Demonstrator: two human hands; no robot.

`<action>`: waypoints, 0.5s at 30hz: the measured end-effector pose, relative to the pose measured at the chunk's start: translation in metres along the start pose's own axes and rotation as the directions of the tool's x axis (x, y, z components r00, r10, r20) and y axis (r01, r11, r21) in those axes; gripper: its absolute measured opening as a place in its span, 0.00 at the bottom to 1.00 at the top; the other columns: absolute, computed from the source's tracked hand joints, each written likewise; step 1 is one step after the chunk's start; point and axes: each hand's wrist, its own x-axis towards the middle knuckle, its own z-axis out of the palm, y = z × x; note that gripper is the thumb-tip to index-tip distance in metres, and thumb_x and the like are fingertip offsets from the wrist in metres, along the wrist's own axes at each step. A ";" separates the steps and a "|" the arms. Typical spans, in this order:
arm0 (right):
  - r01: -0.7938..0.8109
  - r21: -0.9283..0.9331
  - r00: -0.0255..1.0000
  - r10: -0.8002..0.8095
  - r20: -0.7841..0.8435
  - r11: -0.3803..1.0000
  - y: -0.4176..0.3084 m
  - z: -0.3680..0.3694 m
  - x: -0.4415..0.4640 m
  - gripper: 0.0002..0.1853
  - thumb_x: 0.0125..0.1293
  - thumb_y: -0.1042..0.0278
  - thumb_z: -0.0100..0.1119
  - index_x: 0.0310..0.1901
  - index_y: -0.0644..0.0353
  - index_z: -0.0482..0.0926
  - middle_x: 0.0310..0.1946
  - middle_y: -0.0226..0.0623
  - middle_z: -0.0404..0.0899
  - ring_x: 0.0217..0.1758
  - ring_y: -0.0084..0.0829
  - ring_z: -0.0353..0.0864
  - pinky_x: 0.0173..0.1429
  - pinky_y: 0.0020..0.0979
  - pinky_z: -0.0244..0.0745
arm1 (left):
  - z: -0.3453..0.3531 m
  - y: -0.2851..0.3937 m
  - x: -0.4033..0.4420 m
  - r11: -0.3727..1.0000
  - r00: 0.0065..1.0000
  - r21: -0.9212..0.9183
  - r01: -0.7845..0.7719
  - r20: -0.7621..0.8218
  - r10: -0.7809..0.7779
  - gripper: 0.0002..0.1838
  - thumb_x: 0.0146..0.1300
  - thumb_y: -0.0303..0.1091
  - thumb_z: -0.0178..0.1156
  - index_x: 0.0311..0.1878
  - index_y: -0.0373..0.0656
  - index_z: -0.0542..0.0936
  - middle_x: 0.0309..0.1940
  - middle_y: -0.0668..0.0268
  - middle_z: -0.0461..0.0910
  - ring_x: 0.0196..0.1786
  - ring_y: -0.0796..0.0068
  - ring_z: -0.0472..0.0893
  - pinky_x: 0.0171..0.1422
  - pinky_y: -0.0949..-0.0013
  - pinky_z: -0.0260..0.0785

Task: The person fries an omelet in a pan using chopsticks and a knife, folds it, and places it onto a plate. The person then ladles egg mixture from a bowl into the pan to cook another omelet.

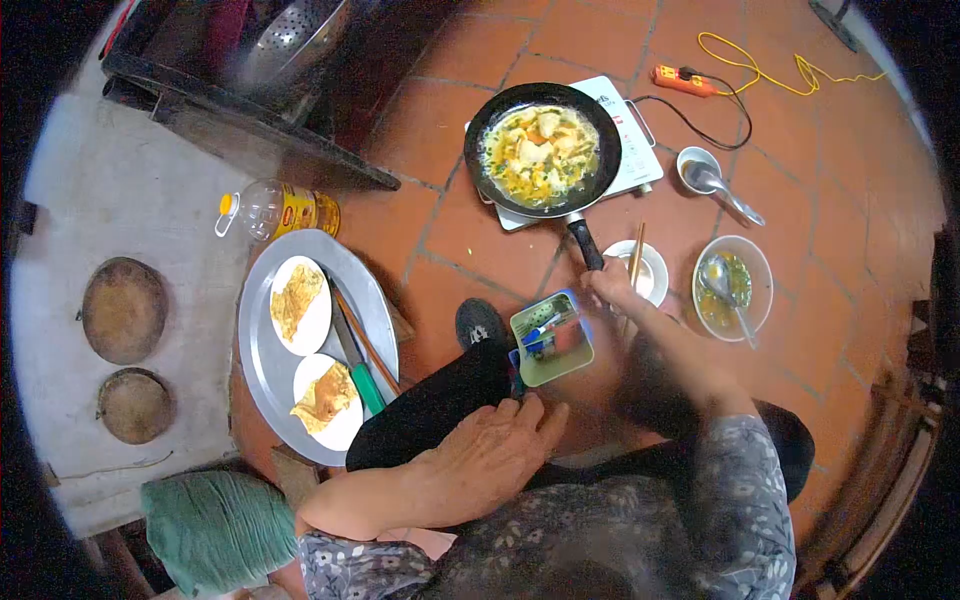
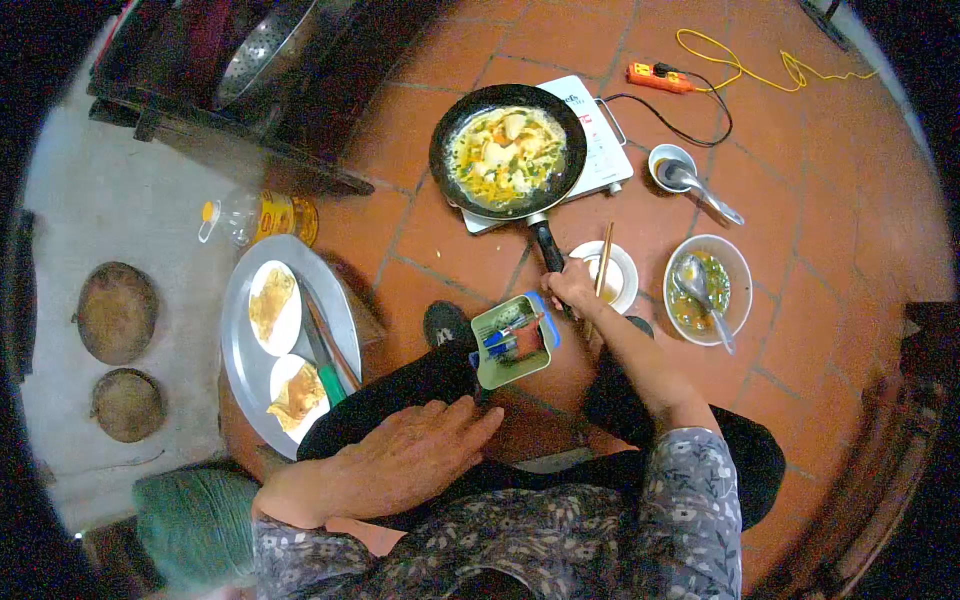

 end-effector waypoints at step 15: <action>-0.029 0.227 0.999 0.020 0.040 0.974 -0.034 -0.003 -0.024 0.04 0.49 0.79 0.54 0.21 0.67 0.71 0.09 0.37 0.68 0.08 0.27 0.67 0.10 0.29 0.62 | -0.011 0.003 0.000 0.997 0.994 -0.072 0.001 0.105 0.007 0.32 0.48 0.24 0.52 0.59 0.25 0.60 0.48 0.39 0.68 0.45 0.52 0.74 0.48 0.61 0.71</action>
